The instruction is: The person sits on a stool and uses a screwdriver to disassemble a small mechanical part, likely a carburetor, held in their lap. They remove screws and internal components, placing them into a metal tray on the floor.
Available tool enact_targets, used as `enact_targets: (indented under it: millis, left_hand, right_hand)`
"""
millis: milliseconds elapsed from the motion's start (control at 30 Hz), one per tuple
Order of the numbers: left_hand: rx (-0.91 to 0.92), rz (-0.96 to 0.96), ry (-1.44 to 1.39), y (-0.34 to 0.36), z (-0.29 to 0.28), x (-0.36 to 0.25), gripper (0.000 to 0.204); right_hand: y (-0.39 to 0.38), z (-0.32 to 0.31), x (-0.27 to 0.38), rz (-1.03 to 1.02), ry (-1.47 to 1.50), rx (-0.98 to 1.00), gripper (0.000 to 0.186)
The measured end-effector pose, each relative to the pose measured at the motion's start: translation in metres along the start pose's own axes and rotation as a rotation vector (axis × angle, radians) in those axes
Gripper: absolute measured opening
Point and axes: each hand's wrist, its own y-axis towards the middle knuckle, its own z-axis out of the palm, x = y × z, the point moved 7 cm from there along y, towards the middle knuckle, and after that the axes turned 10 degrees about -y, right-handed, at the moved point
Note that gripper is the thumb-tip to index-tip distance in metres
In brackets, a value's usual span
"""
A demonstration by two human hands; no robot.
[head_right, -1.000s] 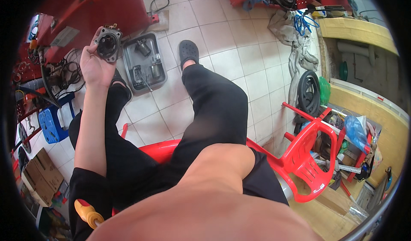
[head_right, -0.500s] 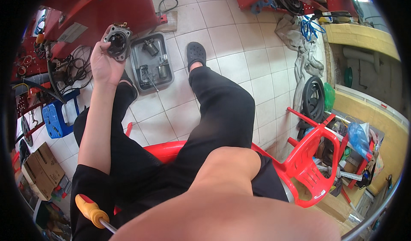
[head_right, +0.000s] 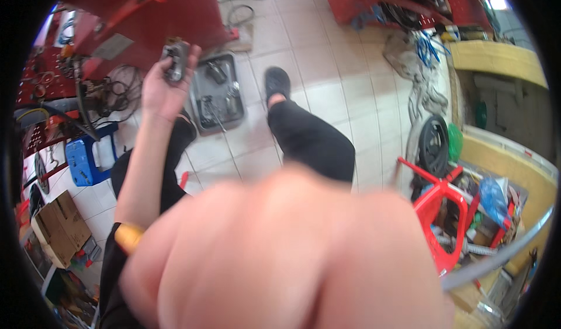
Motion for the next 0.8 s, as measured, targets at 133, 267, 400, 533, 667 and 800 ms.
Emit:
enact_targets:
  millis: [133,267,400,533,667,800]
  left_hand:
    - [0.100,-0.145,-0.019,0.006,0.018,0.028,0.034]
    - [0.193,-0.122,-0.036,0.004,0.027,0.012,0.041]
    - [0.225,-0.024,-0.047,0.000,0.037,0.000,0.038]
    - [0.276,0.108,-0.016,-0.001,0.039,-0.017,0.039]
    - [0.304,0.167,-0.013,0.005,0.037,-0.029,0.039]
    - [0.320,0.188,-0.020,0.007,0.033,-0.030,0.036]
  right_hand:
    - [-0.017,-0.079,-0.032,0.274,-0.289,-0.521,0.056]
    - [-0.078,-0.156,-0.101,0.847,-0.818,-0.786,0.049]
    - [-0.113,-0.172,-0.139,1.107,-0.845,-0.671,0.039]
    - [-0.112,-0.162,-0.154,1.137,-0.900,-0.485,0.036]
    - [-0.121,-0.158,-0.166,1.214,-0.736,-0.468,0.036]
    - [-0.124,-0.154,-0.170,1.264,-0.609,-0.507,0.037]
